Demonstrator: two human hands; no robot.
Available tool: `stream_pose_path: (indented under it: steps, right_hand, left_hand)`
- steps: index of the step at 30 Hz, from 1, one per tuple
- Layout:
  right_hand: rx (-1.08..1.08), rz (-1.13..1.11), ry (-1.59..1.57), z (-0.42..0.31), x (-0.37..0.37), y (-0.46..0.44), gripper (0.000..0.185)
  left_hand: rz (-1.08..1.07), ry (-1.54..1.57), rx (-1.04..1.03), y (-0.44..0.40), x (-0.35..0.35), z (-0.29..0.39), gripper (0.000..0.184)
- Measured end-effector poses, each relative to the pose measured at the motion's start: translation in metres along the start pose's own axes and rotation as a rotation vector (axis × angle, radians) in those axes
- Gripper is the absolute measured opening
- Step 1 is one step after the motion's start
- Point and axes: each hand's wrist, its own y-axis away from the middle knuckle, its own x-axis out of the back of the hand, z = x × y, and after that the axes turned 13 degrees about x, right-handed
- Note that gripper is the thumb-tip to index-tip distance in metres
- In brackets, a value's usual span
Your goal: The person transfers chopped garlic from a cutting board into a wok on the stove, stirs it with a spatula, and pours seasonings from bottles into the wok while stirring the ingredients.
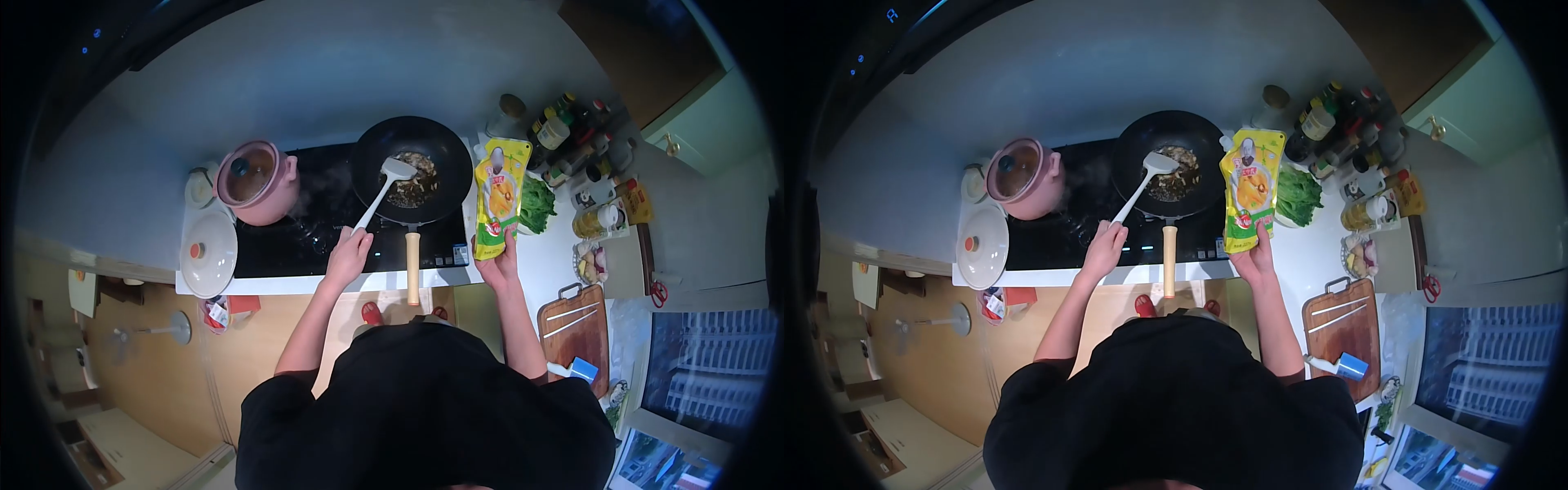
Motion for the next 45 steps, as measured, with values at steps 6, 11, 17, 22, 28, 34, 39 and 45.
stream_pose_path:
  steps: [6, 11, 17, 22, 28, 34, 39, 45]
  right_hand:
    - [0.035, -0.026, 0.029, -0.004, 0.012, 0.015, 0.058]
    - [-0.012, -0.060, 0.206, 0.005, 0.020, 0.032, 0.072]
    - [0.016, -0.166, 0.261, 0.008, 0.008, 0.048, 0.079]
    - [0.068, -0.131, 0.310, -0.010, 0.024, 0.058, 0.070]
    - [0.245, -0.054, 0.226, -0.031, 0.030, 0.082, 0.069]
    - [0.346, -0.045, 0.117, -0.067, 0.050, 0.105, 0.071]
    - [0.478, -0.050, 0.104, -0.117, 0.076, 0.125, 0.073]
    - [0.628, -0.022, 0.163, -0.163, 0.094, 0.123, 0.073]
  left_hand:
    - [0.526, -0.132, -0.327, 0.007, 0.029, 0.023, 0.017]
    - [-0.016, 0.777, -0.110, 0.003, 0.057, 0.126, 0.019]
    - [-0.157, 0.680, -0.250, -0.004, 0.051, 0.187, 0.021]
    - [-0.179, 0.377, -0.288, -0.007, 0.050, 0.198, 0.019]
    - [-0.199, 0.325, -0.669, -0.005, 0.016, 0.235, 0.023]
    - [-0.512, 0.826, -0.413, 0.008, -0.051, 0.309, 0.059]
    - [-0.745, 0.677, -0.425, -0.004, -0.095, 0.360, 0.058]
    - [-0.780, 0.699, -0.451, 0.013, -0.138, 0.414, 0.059]
